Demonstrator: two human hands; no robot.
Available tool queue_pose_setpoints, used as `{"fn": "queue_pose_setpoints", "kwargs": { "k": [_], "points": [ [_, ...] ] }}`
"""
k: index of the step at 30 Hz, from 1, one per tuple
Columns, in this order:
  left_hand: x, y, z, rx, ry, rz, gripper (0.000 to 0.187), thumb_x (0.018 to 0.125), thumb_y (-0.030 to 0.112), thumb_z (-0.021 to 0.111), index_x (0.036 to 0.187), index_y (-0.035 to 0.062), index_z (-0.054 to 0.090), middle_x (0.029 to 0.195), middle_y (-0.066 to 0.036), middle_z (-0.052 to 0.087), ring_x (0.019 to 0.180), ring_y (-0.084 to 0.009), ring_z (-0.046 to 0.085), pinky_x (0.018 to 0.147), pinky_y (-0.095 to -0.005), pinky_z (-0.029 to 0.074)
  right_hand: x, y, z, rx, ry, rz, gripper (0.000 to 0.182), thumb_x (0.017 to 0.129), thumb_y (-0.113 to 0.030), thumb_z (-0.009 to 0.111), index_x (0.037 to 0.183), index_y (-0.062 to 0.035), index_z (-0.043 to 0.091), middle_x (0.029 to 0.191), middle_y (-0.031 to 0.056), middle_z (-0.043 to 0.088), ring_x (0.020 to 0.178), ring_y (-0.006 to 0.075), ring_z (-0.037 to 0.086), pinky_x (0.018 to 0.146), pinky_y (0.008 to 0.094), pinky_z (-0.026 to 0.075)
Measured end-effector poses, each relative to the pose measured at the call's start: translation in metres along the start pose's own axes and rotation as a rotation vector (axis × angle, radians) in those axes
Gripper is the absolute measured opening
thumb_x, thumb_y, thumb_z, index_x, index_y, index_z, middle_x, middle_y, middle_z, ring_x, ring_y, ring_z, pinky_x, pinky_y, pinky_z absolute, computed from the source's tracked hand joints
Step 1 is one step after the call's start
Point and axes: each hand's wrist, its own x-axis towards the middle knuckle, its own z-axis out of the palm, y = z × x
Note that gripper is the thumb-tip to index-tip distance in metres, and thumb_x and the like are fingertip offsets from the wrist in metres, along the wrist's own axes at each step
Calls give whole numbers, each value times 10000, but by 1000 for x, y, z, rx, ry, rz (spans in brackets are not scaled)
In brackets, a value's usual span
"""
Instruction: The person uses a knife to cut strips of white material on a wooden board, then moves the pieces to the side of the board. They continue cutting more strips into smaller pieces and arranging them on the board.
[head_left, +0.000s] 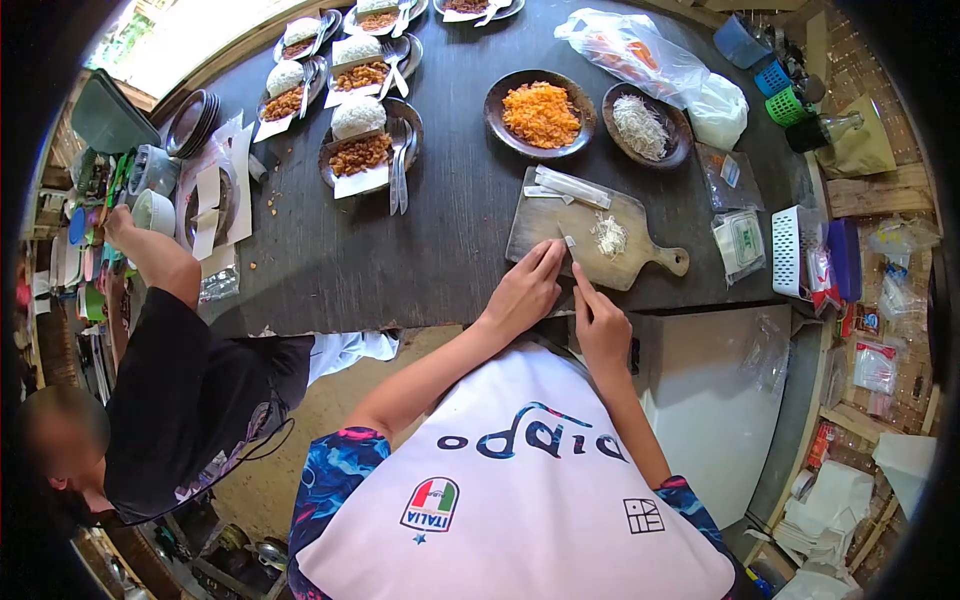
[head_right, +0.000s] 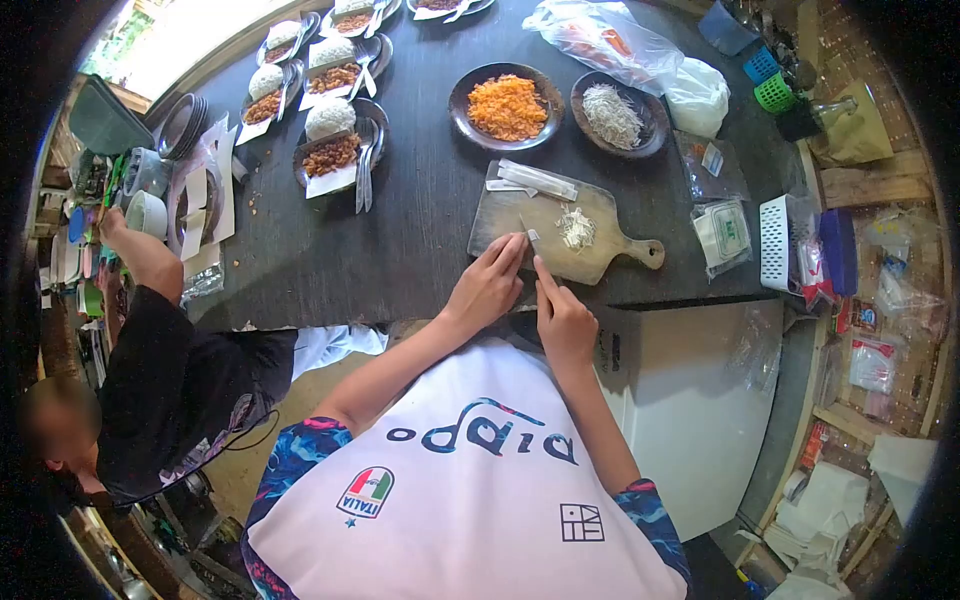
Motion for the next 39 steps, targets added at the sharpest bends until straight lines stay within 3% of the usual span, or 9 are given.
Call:
{"fn": "queue_pose_setpoints", "kwargs": {
  "k": [3,6,15,19,25,28,31,39],
  "points": [
    [2,-2,-3,6,14,1,646,872,135,675,1438,-145,536,1484,-216,522,1411,-314,479,1198,-367,424,-2,-12,-15,-43,-116,85,435,1034,-200,665,1455,-305,663,832,151,705,718,355,694,642,447,537],
    [1,-2,1,-1,22,-7,645,875,140,675,1437,-145,536,1482,-216,524,1411,-314,478,1202,-366,419,-9,-11,-17,-20,-113,91,422,1031,-199,667,1442,-294,676,838,150,712,719,355,696,642,445,538],
    [0,-2,-1,117,25,18,619,890,172,664,1411,-146,562,1467,-202,545,1417,-302,471,1210,-351,402,-10,-7,-12,-77,-104,28,424,1029,-182,667,1447,-251,676,843,149,717,732,349,705,643,442,539],
    [-2,-1,-1,99,10,1,572,901,195,631,1359,-147,612,1461,-194,575,1427,-287,463,1226,-349,370,-3,4,4,-32,-14,-26,434,1032,-245,666,1459,-324,662,674,107,597,603,338,655,588,480,541],
    [-1,-2,2,99,52,5,567,891,186,627,1350,-147,617,1454,-200,577,1423,-290,472,1227,-350,370,-9,-8,-11,-2,-106,61,436,1027,-179,670,1454,-269,666,768,149,645,705,363,666,639,446,520],
    [-1,-1,2,102,27,0,570,891,184,624,1355,-148,614,1463,-200,570,1423,-291,476,1229,-348,367,-2,-4,-6,-5,-105,54,441,1024,-174,671,1453,-276,666,776,154,658,706,361,673,642,446,525],
    [-4,1,1,125,8,15,573,893,181,617,1361,-150,609,1464,-199,571,1419,-289,480,1229,-345,366,5,1,6,50,12,-43,438,1028,-252,669,1459,-333,660,666,98,597,604,332,659,572,469,534],
    [-4,3,3,75,34,-35,568,896,161,618,1377,-140,595,1475,-188,552,1406,-282,484,1217,-353,384,0,2,4,62,-43,26,443,1033,-251,661,1466,-343,651,723,119,643,659,337,684,612,477,545]
  ]
}}
